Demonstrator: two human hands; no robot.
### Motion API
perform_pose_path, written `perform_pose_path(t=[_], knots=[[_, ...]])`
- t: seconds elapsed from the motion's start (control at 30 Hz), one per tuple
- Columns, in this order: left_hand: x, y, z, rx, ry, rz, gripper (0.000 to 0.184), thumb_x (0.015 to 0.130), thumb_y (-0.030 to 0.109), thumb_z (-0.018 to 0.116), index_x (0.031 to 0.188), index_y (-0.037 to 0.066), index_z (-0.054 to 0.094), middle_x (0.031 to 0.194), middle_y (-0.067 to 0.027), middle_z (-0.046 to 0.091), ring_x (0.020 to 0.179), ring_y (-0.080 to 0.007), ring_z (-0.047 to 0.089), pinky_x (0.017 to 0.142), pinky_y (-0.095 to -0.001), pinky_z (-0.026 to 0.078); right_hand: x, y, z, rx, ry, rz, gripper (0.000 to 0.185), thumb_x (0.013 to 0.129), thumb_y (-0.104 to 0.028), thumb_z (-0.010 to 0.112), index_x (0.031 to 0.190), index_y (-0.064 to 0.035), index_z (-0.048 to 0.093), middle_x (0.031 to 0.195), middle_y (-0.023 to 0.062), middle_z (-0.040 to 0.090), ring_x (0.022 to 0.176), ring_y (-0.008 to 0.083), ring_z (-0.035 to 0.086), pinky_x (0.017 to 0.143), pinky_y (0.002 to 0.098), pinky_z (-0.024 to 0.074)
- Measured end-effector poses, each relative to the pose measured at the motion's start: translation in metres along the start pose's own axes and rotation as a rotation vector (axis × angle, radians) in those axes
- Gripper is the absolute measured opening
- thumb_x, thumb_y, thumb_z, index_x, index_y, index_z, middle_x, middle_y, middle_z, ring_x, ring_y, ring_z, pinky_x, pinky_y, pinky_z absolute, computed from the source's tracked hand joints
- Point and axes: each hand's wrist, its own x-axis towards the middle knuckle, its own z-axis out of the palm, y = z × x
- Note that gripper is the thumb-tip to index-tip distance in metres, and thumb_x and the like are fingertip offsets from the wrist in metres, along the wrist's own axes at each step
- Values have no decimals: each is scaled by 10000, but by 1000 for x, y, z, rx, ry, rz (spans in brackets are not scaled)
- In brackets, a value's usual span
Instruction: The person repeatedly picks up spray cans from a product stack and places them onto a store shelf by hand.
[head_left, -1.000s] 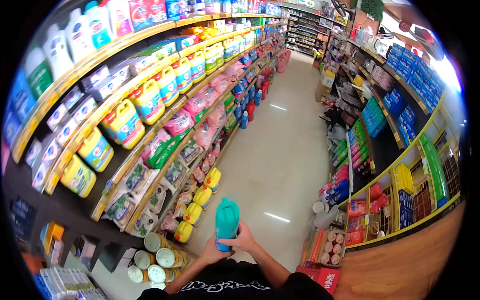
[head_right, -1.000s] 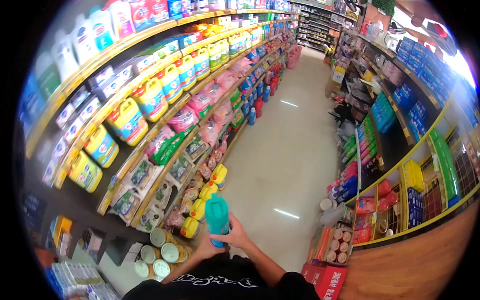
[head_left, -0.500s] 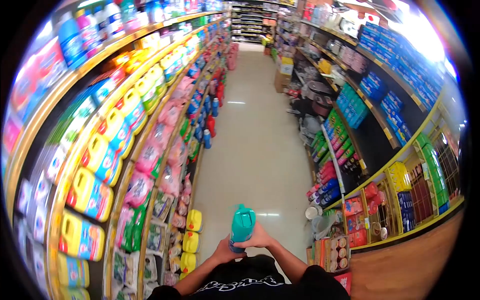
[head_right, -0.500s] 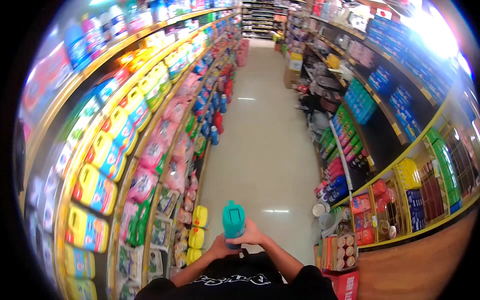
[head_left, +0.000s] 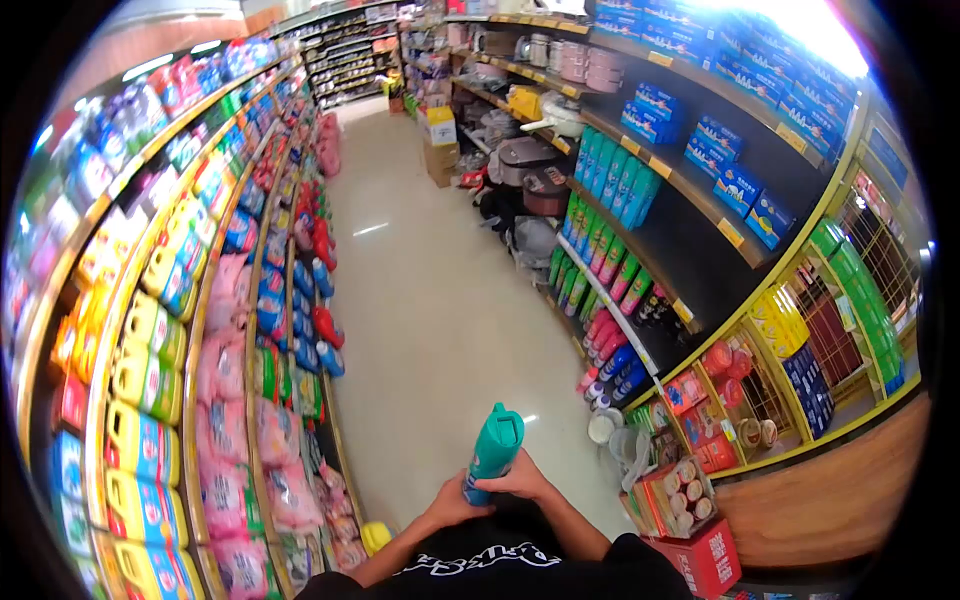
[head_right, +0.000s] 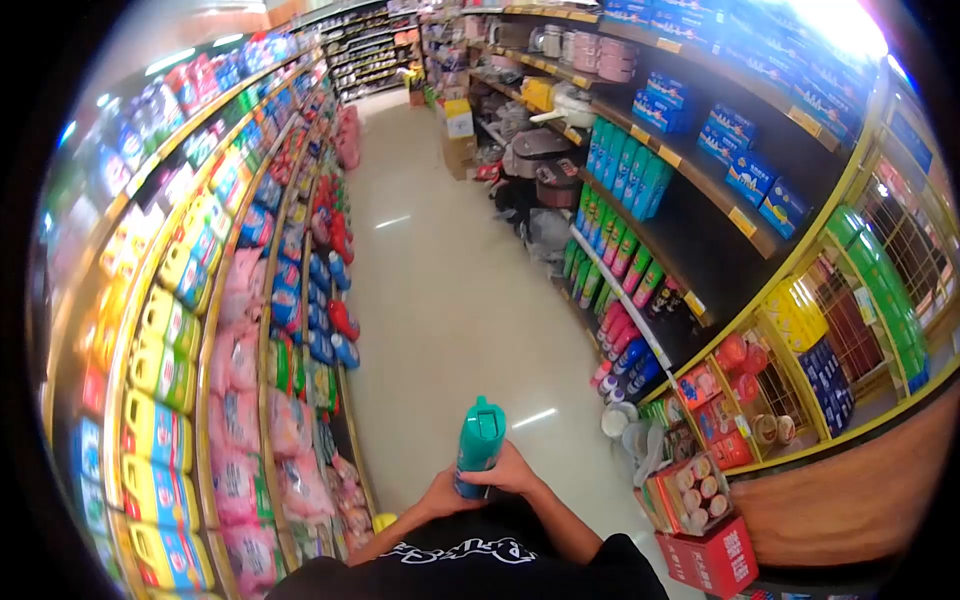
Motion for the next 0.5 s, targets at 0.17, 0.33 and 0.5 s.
perform_pose_path(t=[0.17, 0.33, 0.5], knots=[[105, 16, -45, 92, 14, -27, 714, 622, 352, 876, 1157, 7, 551, 1030, -157, 677, 949, -256, 667, 841, -376, 523, 95, -16, -58, 47, 81, -85, 691, 689, -241, 883, 1245, -33, 529, 1135, 88, 622, 1065, 199, 594, 944, 372, 480], [187, 17, -79, 118, 204, -63, 628, 615, 361, 867, 1021, -2, 554, 937, -182, 675, 875, -311, 678, 783, -416, 528, 189, -24, -92, -186, 187, -54, 792, 699, -305, 868, 1297, -4, 443, 1172, 133, 577, 1095, 217, 566, 957, 376, 466], [290, 23, -123, 1, 236, -75, 643, 615, 322, 868, 1064, -11, 549, 975, -200, 665, 917, -327, 671, 801, -419, 525, 282, -14, -119, -188, 342, -15, 852, 684, -296, 884, 1333, 10, 425, 1184, 143, 600, 1080, 226, 595, 947, 380, 485]])
